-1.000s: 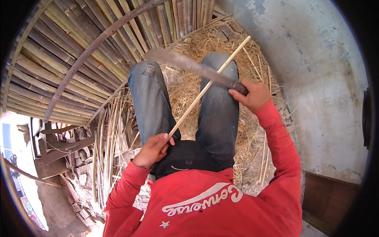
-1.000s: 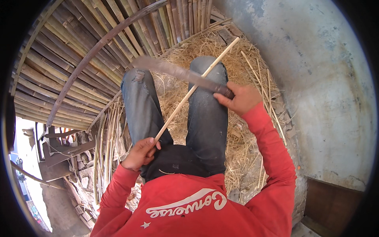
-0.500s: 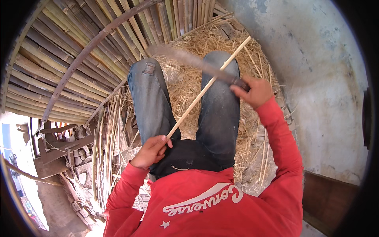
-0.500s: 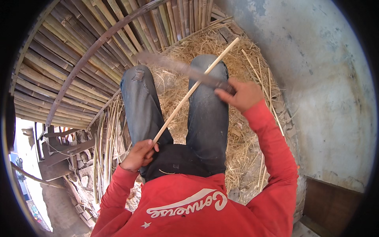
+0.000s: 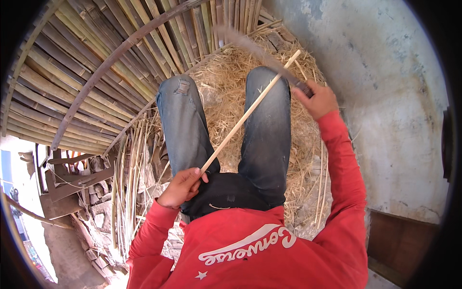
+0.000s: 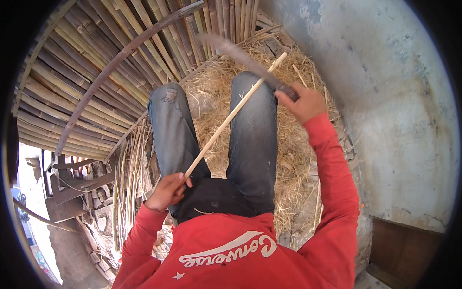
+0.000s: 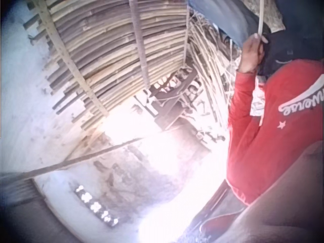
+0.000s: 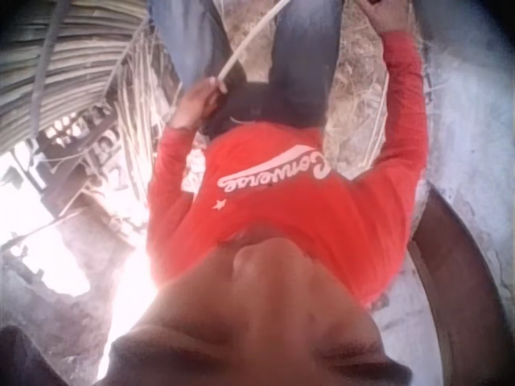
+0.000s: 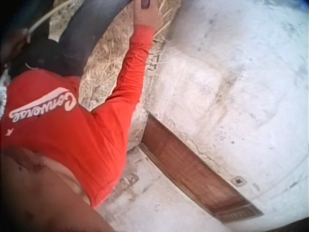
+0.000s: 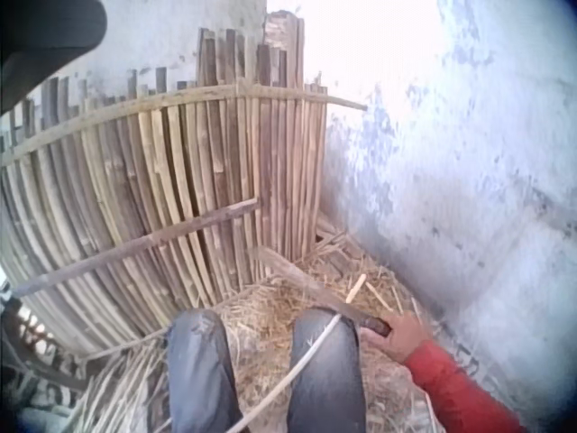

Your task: The person uses a large blade to shave and smooth a thin bamboo strip while sitting on the floor. They repeatedly slide the blade along the length of the bamboo strip to remove outer layers.

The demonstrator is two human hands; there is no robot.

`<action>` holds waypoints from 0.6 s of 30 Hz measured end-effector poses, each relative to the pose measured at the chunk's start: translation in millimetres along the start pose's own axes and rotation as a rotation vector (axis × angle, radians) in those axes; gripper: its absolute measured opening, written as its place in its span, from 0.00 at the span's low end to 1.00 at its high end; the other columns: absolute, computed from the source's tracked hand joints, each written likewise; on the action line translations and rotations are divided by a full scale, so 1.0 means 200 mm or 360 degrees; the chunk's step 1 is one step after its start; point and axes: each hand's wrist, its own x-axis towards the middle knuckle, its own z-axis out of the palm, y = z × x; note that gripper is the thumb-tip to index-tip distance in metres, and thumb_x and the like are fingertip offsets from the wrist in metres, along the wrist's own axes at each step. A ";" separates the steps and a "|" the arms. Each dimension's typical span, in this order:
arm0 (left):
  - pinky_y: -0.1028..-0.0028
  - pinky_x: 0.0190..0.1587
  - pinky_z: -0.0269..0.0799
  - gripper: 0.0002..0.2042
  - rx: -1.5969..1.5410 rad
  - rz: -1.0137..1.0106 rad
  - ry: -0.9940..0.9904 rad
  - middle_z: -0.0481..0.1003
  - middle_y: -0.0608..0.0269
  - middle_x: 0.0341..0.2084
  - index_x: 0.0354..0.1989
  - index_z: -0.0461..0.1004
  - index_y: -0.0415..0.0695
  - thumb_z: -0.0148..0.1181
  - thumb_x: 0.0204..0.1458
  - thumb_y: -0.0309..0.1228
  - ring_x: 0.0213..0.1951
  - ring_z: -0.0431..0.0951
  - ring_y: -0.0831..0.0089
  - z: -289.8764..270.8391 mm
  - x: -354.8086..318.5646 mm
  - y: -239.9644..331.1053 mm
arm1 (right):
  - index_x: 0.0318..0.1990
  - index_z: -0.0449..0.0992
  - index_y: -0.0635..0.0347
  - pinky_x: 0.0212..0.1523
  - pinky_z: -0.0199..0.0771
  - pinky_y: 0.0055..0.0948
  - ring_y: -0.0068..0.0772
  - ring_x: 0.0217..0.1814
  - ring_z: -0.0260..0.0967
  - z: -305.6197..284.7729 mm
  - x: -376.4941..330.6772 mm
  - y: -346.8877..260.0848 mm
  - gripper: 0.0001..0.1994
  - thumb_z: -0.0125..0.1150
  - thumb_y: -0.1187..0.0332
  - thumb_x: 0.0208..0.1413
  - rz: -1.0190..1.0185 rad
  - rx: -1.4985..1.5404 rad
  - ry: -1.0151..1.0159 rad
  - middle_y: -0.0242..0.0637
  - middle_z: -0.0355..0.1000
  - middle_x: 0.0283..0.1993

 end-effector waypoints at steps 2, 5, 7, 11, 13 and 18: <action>0.80 0.18 0.45 0.20 -0.0008 0.0022 -0.0029 0.54 0.78 0.17 0.43 0.73 0.42 0.42 0.76 0.45 0.16 0.48 0.87 0.02 0.02 0.00 | 0.31 0.77 0.58 0.27 0.71 0.44 0.50 0.24 0.74 0.00 0.04 0.09 0.28 0.68 0.38 0.56 0.0102 0.0023 0.0039 0.43 0.73 0.22; 0.80 0.18 0.45 0.19 0.0052 0.0033 0.0029 0.54 0.78 0.16 0.43 0.74 0.42 0.42 0.76 0.44 0.16 0.49 0.87 0.05 0.07 0.01 | 0.32 0.78 0.58 0.27 0.71 0.44 0.51 0.23 0.74 0.04 -0.04 -0.01 0.27 0.69 0.39 0.56 0.0034 0.0128 -0.0034 0.43 0.73 0.22; 0.80 0.19 0.46 0.19 0.0008 0.0015 0.0022 0.54 0.78 0.16 0.43 0.74 0.41 0.43 0.76 0.44 0.17 0.50 0.87 0.05 0.09 -0.01 | 0.32 0.79 0.58 0.26 0.71 0.44 0.50 0.23 0.74 0.05 -0.12 -0.11 0.26 0.69 0.39 0.56 -0.0111 0.0178 -0.0136 0.44 0.73 0.22; 0.80 0.20 0.48 0.19 0.0084 0.0093 0.0139 0.56 0.78 0.16 0.42 0.75 0.41 0.44 0.76 0.43 0.17 0.52 0.87 0.05 0.05 -0.05 | 0.32 0.80 0.58 0.26 0.70 0.44 0.50 0.22 0.73 0.02 -0.15 -0.14 0.25 0.70 0.41 0.55 -0.0475 -0.0025 -0.0181 0.44 0.72 0.21; 0.80 0.22 0.51 0.18 0.0306 0.0233 0.0227 0.58 0.78 0.16 0.41 0.77 0.41 0.46 0.75 0.41 0.19 0.54 0.87 0.05 0.03 -0.04 | 0.31 0.80 0.58 0.26 0.69 0.43 0.50 0.21 0.72 -0.04 -0.08 -0.11 0.25 0.70 0.41 0.55 -0.0043 0.0044 -0.0204 0.43 0.71 0.19; 0.80 0.23 0.52 0.16 0.0533 0.0406 0.0347 0.59 0.78 0.16 0.41 0.78 0.39 0.49 0.74 0.38 0.20 0.57 0.88 0.08 0.06 -0.04 | 0.33 0.80 0.56 0.26 0.70 0.43 0.49 0.21 0.72 0.00 -0.08 -0.07 0.24 0.70 0.41 0.55 0.0027 0.0156 -0.0105 0.43 0.70 0.19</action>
